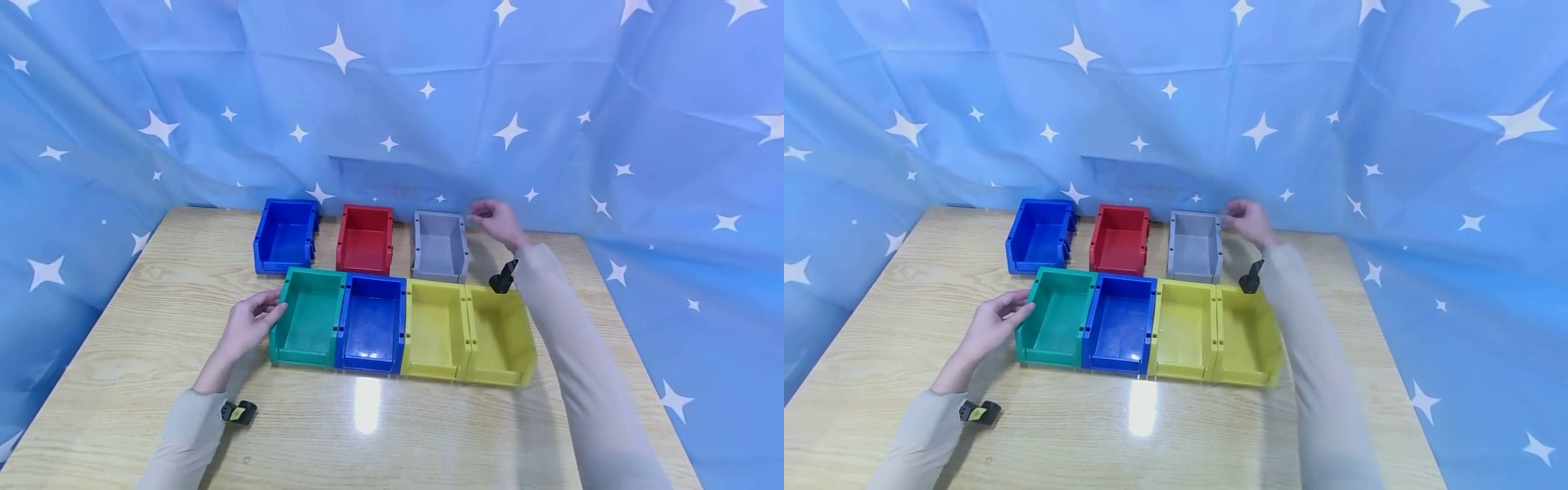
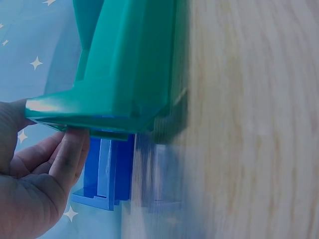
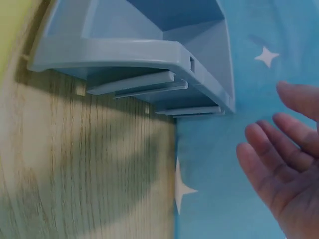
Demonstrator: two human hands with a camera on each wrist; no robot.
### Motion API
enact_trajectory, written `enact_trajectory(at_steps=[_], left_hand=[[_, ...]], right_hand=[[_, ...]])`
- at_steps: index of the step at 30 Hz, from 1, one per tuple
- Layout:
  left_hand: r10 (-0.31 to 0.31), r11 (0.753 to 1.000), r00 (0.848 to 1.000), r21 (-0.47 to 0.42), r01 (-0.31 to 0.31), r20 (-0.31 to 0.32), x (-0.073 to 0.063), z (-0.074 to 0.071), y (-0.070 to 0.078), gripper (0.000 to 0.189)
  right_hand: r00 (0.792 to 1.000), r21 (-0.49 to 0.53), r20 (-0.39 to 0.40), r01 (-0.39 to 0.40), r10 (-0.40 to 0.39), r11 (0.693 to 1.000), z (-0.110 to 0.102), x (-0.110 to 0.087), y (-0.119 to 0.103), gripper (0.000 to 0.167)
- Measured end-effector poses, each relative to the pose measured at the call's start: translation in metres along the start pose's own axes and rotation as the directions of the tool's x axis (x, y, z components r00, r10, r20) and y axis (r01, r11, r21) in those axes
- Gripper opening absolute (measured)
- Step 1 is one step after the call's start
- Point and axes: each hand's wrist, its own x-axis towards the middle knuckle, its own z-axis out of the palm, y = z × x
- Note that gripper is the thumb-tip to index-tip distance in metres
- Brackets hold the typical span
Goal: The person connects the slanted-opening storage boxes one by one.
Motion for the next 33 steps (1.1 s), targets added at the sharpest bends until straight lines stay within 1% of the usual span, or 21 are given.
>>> enact_trajectory(at_steps=[6, 9, 12, 17, 21, 26, 33], left_hand=[[-0.002, 1.000, 1.000, 0.008, 0.002, 0.005, 0.000, -0.001, 0.002, 0.031], [-0.002, 1.000, 1.000, 0.000, 0.002, 0.005, 0.000, -0.001, 0.001, 0.031], [-0.003, 1.000, 1.000, 0.001, 0.003, 0.006, 0.001, -0.001, 0.001, 0.031], [-0.009, 1.000, 1.000, 0.005, 0.009, 0.008, 0.001, -0.001, 0.001, 0.029], [-0.018, 1.000, 1.000, -0.001, 0.018, 0.004, 0.000, 0.000, 0.000, 0.028], [-0.027, 1.000, 1.000, -0.003, 0.027, 0.002, 0.000, 0.000, 0.000, 0.028], [-0.023, 1.000, 1.000, -0.008, 0.023, 0.009, 0.000, -0.001, 0.000, 0.029]], right_hand=[[0.995, 0.015, 0.057, -0.083, 0.082, 0.996, 0.002, 0.001, 0.004, 0.042], [0.990, 0.038, 0.096, -0.109, 0.105, 0.993, 0.004, -0.002, 0.006, 0.042], [0.986, 0.042, 0.118, -0.126, 0.121, 0.991, 0.007, -0.005, 0.007, 0.039], [0.981, 0.025, 0.128, -0.147, 0.142, 0.989, 0.013, -0.009, 0.007, 0.036], [0.980, 0.026, 0.138, -0.150, 0.145, 0.988, 0.016, -0.011, 0.007, 0.040], [0.974, 0.034, 0.151, -0.176, 0.169, 0.984, 0.020, -0.010, 0.005, 0.043], [0.973, 0.007, 0.123, -0.195, 0.193, 0.981, 0.025, -0.008, 0.000, 0.040]])
